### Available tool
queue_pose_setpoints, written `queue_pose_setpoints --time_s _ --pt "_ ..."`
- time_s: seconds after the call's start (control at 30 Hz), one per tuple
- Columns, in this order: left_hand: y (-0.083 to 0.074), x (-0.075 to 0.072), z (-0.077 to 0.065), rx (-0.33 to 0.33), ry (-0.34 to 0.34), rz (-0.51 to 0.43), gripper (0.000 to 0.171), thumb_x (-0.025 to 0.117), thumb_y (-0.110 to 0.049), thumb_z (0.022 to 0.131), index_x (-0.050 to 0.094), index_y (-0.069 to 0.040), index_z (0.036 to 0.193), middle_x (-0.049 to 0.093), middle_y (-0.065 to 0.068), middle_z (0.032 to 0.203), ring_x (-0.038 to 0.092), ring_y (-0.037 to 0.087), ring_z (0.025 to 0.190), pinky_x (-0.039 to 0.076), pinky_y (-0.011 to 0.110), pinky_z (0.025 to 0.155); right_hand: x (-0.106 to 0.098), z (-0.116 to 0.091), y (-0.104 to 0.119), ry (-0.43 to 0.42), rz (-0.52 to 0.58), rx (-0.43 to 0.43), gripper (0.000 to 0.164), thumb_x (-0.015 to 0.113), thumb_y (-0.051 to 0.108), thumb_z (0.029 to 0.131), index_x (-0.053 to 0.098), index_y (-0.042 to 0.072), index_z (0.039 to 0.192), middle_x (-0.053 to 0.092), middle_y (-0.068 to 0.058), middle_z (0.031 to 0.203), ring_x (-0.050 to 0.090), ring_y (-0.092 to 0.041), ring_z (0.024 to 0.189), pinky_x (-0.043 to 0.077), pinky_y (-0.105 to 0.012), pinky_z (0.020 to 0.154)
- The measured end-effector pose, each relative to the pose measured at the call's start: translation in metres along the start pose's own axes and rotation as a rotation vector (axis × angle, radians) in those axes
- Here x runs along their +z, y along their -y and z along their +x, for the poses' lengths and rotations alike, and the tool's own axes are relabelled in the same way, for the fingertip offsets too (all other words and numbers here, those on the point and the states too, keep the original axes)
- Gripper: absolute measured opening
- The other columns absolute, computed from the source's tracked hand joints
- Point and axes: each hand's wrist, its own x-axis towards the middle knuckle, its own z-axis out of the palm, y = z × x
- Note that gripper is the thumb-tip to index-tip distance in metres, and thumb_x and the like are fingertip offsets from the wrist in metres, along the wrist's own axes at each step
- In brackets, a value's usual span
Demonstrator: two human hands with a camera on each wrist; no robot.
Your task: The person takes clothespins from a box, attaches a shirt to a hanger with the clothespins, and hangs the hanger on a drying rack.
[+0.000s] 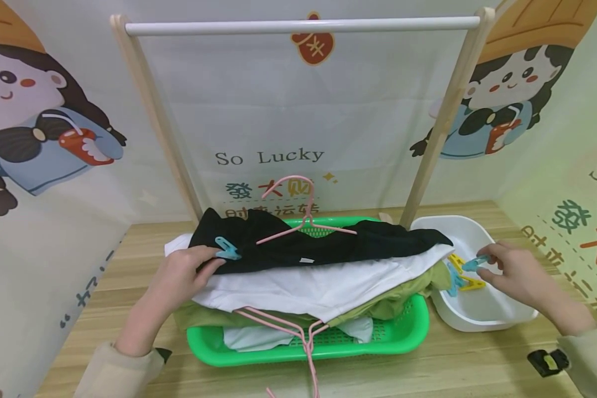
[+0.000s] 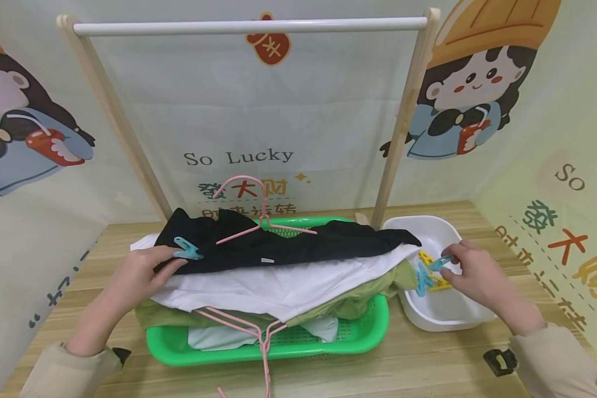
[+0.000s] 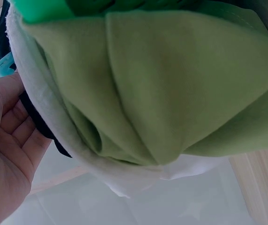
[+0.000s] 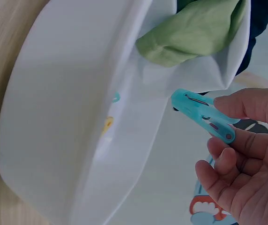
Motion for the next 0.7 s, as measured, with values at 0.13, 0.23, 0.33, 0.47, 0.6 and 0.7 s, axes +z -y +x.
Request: queue_pose_setpoints --time_s 0.13,0.23,0.33,0.47,0.6,0.7 --pt "0.0 0.0 0.0 -0.001 -0.001 -0.002 0.014 0.076 0.004 0.071 0.067 -0.005 0.076 0.067 0.004 0.074 0.057 0.01 0.06 0.048 0.029 0.053 -0.004 0.002 0.008 -0.025 -0.005 -0.018 0.024 0.077 0.0 0.066 0.063 -0.001 0.086 0.054 -0.001 0.074 0.04 -0.008 0.063 0.035 -0.022 0.05" --pt "-0.001 0.0 0.0 0.0 -0.003 -0.001 0.014 0.076 0.004 0.071 0.067 -0.005 0.075 0.067 0.004 0.074 0.056 0.01 0.06 0.048 0.028 0.052 -0.006 0.004 0.013 -0.056 -0.003 -0.058 0.026 0.077 -0.001 0.065 0.063 -0.001 0.087 0.056 -0.002 0.075 0.042 -0.008 0.063 0.036 -0.022 0.049" --pt "-0.001 0.0 0.0 0.001 -0.005 -0.001 0.014 0.076 0.004 0.071 0.067 -0.005 0.075 0.067 0.004 0.074 0.058 0.011 0.06 0.049 0.029 0.052 -0.008 0.007 0.019 -0.093 0.008 -0.105 0.028 0.078 -0.001 0.064 0.063 -0.001 0.088 0.055 -0.003 0.076 0.044 -0.009 0.062 0.037 -0.022 0.049" --pt "-0.001 0.0 0.0 0.001 -0.004 -0.004 0.014 0.077 0.004 0.07 0.068 -0.004 0.077 0.067 0.005 0.075 0.06 0.012 0.062 0.05 0.03 0.054 -0.012 0.009 0.028 -0.122 0.009 -0.137 0.031 0.079 -0.002 0.063 0.064 0.001 0.089 0.054 0.0 0.077 0.046 -0.008 0.063 0.038 -0.023 0.049" --pt "0.0 0.0 0.0 0.003 -0.002 -0.006 0.014 0.077 0.004 0.07 0.068 -0.003 0.078 0.068 0.006 0.076 0.061 0.014 0.064 0.051 0.032 0.055 -0.015 0.011 0.036 -0.146 0.025 -0.168 0.031 0.079 -0.001 0.065 0.064 0.002 0.091 0.056 0.001 0.078 0.047 -0.007 0.066 0.039 -0.021 0.05" --pt "0.0 0.0 0.0 0.004 -0.004 -0.011 0.014 0.077 0.004 0.07 0.068 -0.003 0.079 0.068 0.006 0.076 0.062 0.014 0.065 0.051 0.032 0.056 -0.019 0.014 0.041 -0.184 0.06 -0.218 0.023 0.074 0.02 0.081 0.063 0.002 0.092 0.057 0.001 0.08 0.048 -0.008 0.066 0.037 -0.017 0.051"
